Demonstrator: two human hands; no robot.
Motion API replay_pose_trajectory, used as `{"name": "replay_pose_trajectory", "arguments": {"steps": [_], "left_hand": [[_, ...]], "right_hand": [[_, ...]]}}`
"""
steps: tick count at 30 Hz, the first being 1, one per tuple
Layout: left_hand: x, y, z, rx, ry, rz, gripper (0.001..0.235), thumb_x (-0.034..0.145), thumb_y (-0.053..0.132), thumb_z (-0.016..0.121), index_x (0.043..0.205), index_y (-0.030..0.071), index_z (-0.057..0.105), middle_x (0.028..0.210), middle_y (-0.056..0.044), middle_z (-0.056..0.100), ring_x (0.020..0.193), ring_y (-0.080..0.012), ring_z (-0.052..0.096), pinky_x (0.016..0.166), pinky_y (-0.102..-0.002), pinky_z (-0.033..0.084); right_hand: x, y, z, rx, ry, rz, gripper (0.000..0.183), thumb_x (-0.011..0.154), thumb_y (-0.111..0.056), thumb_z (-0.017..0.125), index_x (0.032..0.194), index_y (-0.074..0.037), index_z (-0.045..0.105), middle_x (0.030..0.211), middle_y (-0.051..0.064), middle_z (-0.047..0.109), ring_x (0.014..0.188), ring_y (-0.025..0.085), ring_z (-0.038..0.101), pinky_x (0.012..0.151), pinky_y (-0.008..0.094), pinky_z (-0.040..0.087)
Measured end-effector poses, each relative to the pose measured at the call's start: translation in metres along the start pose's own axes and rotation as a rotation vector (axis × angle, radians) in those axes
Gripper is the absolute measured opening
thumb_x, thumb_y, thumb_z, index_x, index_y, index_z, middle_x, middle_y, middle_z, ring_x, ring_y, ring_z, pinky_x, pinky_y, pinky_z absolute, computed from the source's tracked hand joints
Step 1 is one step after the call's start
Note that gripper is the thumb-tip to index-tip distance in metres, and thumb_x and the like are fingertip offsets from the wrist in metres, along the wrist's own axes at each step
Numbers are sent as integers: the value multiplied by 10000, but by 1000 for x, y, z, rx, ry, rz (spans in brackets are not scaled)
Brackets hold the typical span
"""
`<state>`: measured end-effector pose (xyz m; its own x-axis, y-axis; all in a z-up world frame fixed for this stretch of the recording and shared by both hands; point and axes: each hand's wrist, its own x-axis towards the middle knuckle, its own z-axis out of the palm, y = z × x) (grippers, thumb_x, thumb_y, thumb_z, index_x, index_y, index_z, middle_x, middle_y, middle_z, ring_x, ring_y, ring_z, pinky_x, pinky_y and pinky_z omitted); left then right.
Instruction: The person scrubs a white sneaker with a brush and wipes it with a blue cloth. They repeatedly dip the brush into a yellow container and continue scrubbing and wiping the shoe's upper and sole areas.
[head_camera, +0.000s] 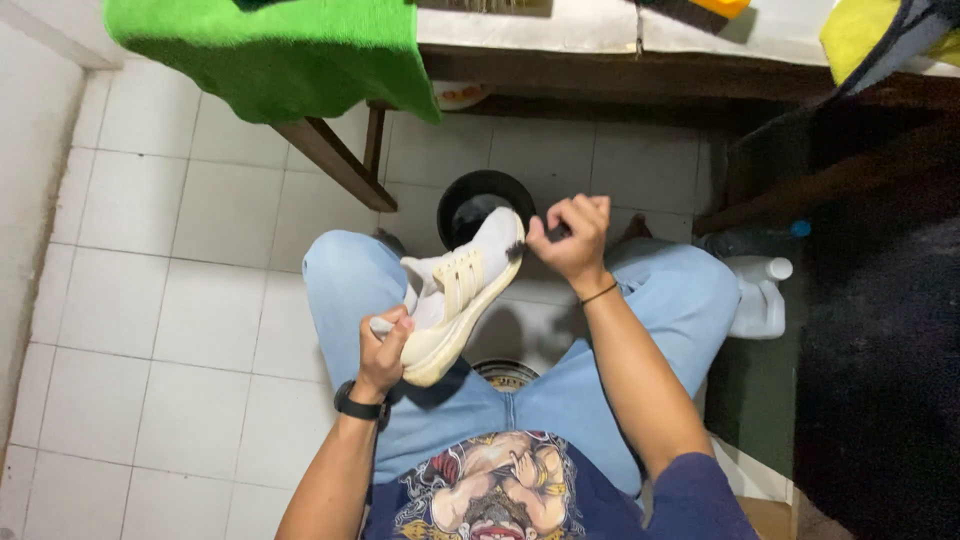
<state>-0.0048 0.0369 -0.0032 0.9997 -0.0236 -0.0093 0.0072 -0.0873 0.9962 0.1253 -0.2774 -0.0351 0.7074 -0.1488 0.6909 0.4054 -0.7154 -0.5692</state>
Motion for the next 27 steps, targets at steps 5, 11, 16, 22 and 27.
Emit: {"name": "replay_pose_trajectory", "arguments": {"steps": [5,11,16,22,27], "left_hand": [[-3,1,1,2,-25,10,410,911,217,584,529,146,454,439,36,383,474,-66,332,433,-247,253],[-3,-7,-4,-22,-24,-6,390,892,212,594,529,143,469,439,34,395,474,-65,336,440,-245,243],[-2,-9,-3,-16,15,2,401,906,212,588,533,139,462,435,33,403,470,-70,342,439,-247,253],[-2,-3,3,-7,68,-14,397,902,214,590,537,145,452,477,65,415,501,-72,341,471,-236,256],[-9,-10,3,-13,112,-44,375,887,216,598,540,139,476,481,53,437,507,-82,353,478,-245,269]], "right_hand": [[-4,12,1,-63,21,40,379,788,-281,841,673,-227,484,556,-36,543,592,240,618,787,339,422],[-8,29,10,-108,37,52,358,736,-270,851,647,-217,508,514,-15,532,546,249,616,765,331,429],[6,-27,-13,20,-71,-108,345,722,-247,817,623,-219,488,548,-20,505,572,244,586,760,370,435],[-5,-70,-13,41,-80,-241,342,723,-291,809,600,-227,497,541,-7,507,553,225,552,737,370,411],[-30,-64,-5,-107,14,-91,330,755,-261,801,667,-216,487,573,-20,464,567,252,538,736,367,420]]}}
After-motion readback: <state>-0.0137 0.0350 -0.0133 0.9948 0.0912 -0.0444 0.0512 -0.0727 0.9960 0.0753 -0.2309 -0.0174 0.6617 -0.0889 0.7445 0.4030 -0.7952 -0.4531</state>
